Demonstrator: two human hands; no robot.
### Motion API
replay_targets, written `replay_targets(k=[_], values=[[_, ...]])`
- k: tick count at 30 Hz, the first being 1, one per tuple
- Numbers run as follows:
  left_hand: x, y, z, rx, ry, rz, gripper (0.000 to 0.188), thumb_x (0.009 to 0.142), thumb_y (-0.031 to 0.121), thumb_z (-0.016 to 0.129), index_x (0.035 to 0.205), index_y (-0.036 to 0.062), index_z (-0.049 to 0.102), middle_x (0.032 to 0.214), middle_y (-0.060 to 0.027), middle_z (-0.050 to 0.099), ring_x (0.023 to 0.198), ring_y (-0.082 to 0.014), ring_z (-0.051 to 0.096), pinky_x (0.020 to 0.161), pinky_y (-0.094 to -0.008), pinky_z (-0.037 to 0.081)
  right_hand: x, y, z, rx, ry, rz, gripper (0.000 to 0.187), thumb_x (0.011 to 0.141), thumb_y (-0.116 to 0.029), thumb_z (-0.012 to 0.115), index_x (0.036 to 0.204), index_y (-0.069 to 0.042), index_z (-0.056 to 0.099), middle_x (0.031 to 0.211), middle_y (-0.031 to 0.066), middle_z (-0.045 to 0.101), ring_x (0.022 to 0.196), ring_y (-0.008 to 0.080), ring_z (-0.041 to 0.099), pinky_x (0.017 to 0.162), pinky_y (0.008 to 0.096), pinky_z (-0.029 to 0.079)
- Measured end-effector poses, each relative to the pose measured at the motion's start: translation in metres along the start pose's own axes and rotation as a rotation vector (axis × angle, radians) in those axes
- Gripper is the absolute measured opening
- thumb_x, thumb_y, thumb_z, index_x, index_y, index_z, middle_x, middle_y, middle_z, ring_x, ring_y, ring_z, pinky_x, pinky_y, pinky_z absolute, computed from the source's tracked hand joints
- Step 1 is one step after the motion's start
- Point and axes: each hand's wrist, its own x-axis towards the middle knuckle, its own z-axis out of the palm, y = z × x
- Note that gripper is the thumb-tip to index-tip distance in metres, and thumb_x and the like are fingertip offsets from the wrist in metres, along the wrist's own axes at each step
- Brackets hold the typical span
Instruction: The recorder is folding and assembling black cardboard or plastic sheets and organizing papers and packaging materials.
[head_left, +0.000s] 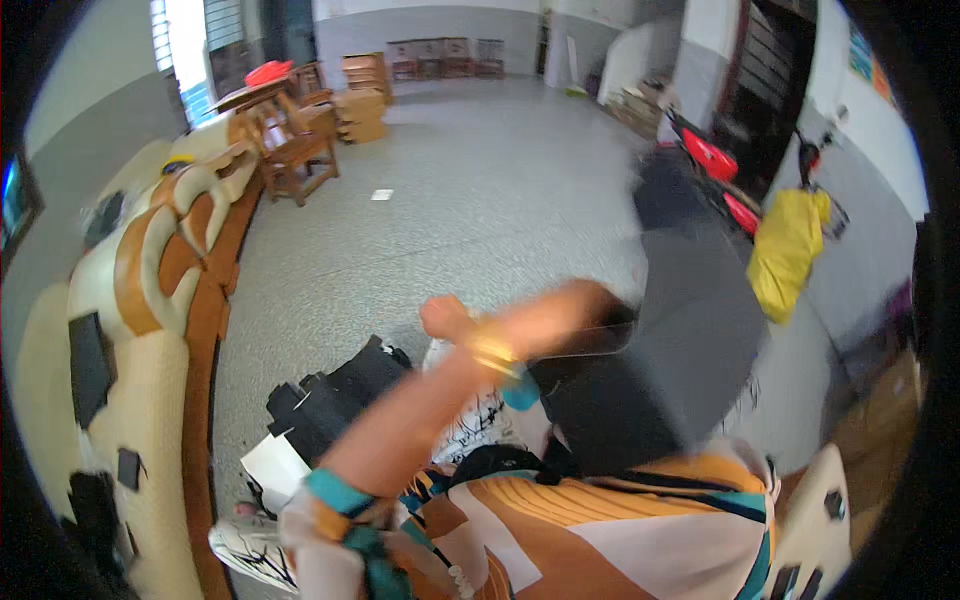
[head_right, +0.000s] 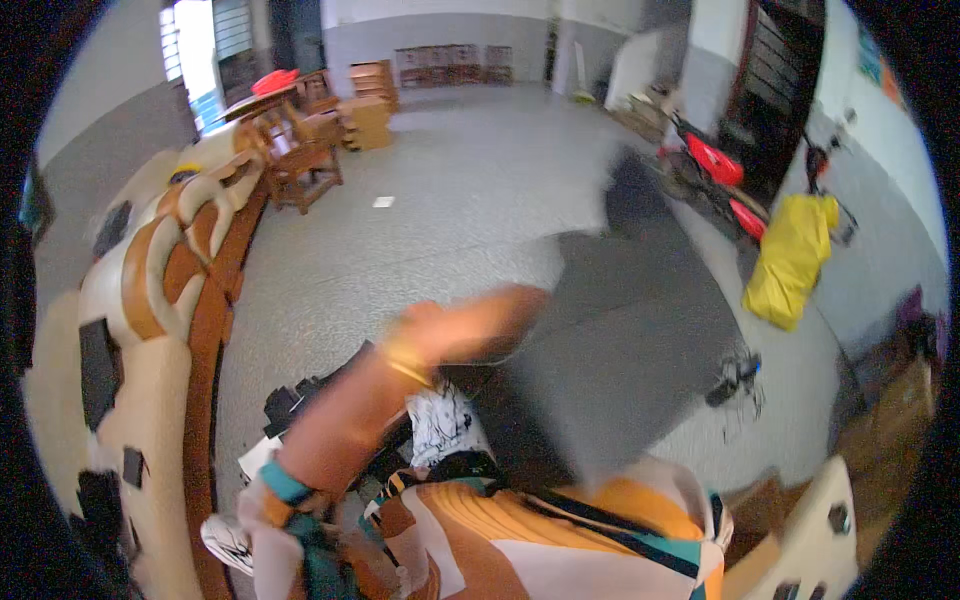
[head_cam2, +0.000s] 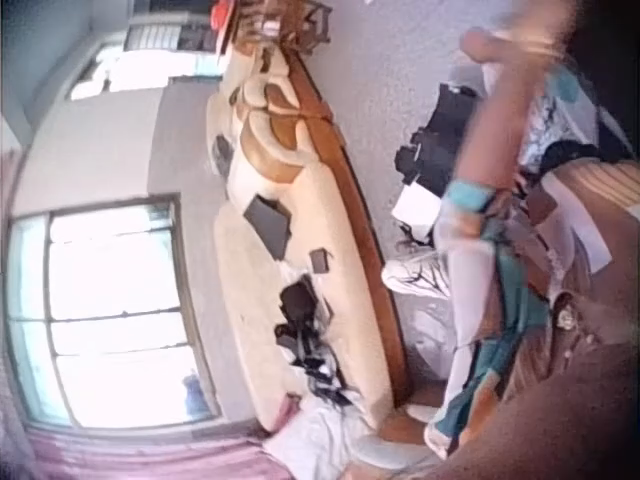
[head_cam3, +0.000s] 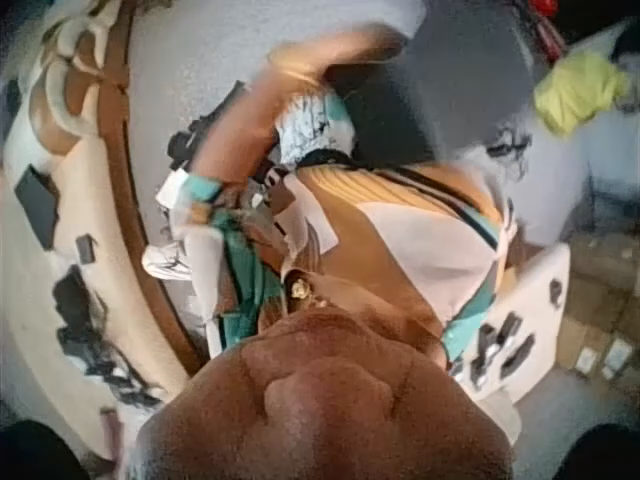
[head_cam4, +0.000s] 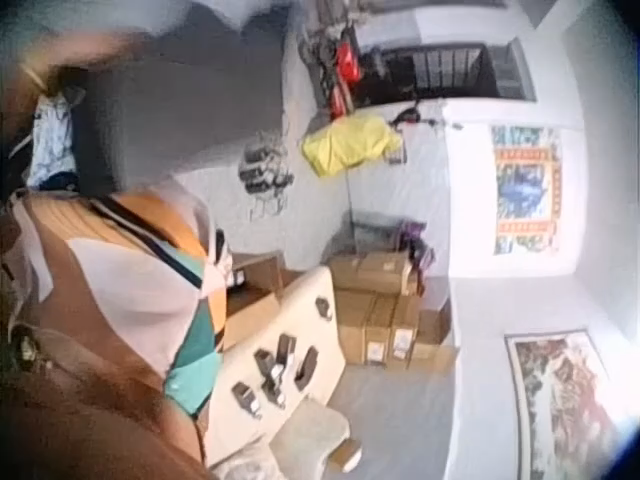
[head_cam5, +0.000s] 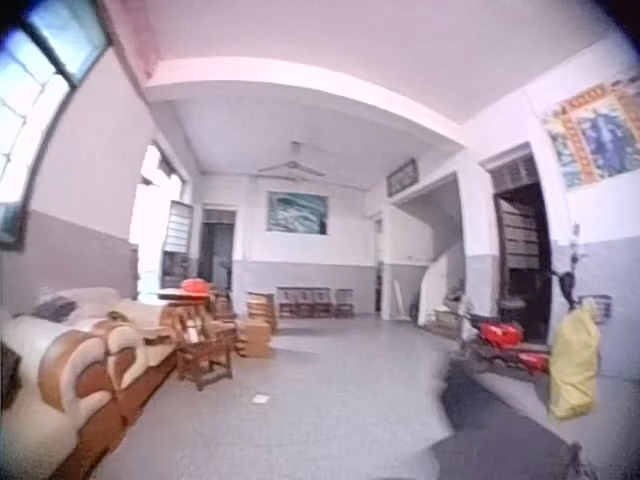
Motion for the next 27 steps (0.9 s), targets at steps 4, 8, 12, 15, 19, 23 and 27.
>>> replay_targets(k=[4,8,12,15,19,23,27], values=[[0.028,0.005,-0.001,0.091,-0.048,0.053,0.026,0.072,0.016,0.055,0.088,-0.0039,0.060,0.088,-0.0265,0.058,0.088,-0.0386,0.056,0.078,-0.0427,0.044,-0.003,-0.048,-0.005,-0.085,-0.138,-0.216,0.025,0.078,-0.025,0.051,0.089,-0.010,0.067,0.096,0.0108,0.064,0.089,0.0275,0.061,0.070,0.0408,0.047],[-0.054,-0.059,-0.045,0.174,0.234,-0.186,0.029,0.077,0.023,0.058,0.093,-0.0016,0.057,0.089,-0.0224,0.058,0.087,-0.0368,0.055,0.078,-0.0415,0.043,-0.017,-0.061,-0.026,-0.171,-0.238,-0.268,0.024,0.077,-0.024,0.052,0.091,-0.012,0.068,0.098,0.0093,0.064,0.090,0.0269,0.061,0.070,0.0415,0.046],[-0.165,-0.107,-0.036,0.099,0.588,-0.420,0.020,0.078,0.010,0.057,0.092,-0.0045,0.057,0.081,-0.0143,0.061,0.075,-0.0236,0.056,0.069,-0.0325,0.044,-0.037,-0.048,-0.036,-0.240,-0.370,-0.252,0.023,0.077,-0.023,0.053,0.092,-0.015,0.068,0.100,0.0077,0.064,0.091,0.0264,0.061,0.070,0.0422,0.046],[-0.245,-0.103,0.007,-0.375,1.061,-0.828,0.013,0.079,0.002,0.055,0.090,-0.0048,0.058,0.082,-0.0058,0.059,0.076,-0.0129,0.053,0.068,-0.0258,0.042,-0.016,-0.051,-0.045,-0.358,-0.528,-0.243,0.026,0.076,-0.023,0.054,0.097,-0.016,0.067,0.105,0.0060,0.063,0.093,0.0274,0.060,0.071,0.0479,0.044],[-0.288,-0.128,0.048,-0.666,1.233,-0.761,0.015,0.079,0.001,0.054,0.094,-0.0035,0.058,0.085,-0.0053,0.060,0.077,-0.0112,0.054,0.068,-0.0237,0.042,0.013,-0.005,-0.063,-0.165,-0.591,0.132,0.028,0.074,-0.026,0.055,0.096,-0.013,0.067,0.102,0.0104,0.063,0.091,0.0294,0.061,0.069,0.0387,0.048],[-0.295,-0.114,0.070,-0.728,1.319,-0.911,0.016,0.079,0.000,0.053,0.095,-0.0024,0.057,0.089,-0.0059,0.061,0.079,-0.0129,0.056,0.070,-0.0238,0.043,-0.025,-0.008,-0.060,-0.330,-0.392,-0.084,0.027,0.076,-0.027,0.053,0.088,-0.009,0.067,0.092,0.0108,0.065,0.087,0.0247,0.062,0.070,0.0364,0.047],[-0.316,-0.137,0.096,-0.794,1.349,-0.904,0.029,0.079,0.002,0.055,0.106,-0.0068,0.051,0.101,-0.0111,0.059,0.089,-0.0173,0.056,0.078,-0.0262,0.044,-0.055,-0.005,-0.070,-0.213,-0.078,-0.067,0.024,0.076,-0.028,0.055,0.079,-0.005,0.064,0.076,0.0131,0.063,0.072,0.0255,0.061,0.066,0.0393,0.048]])
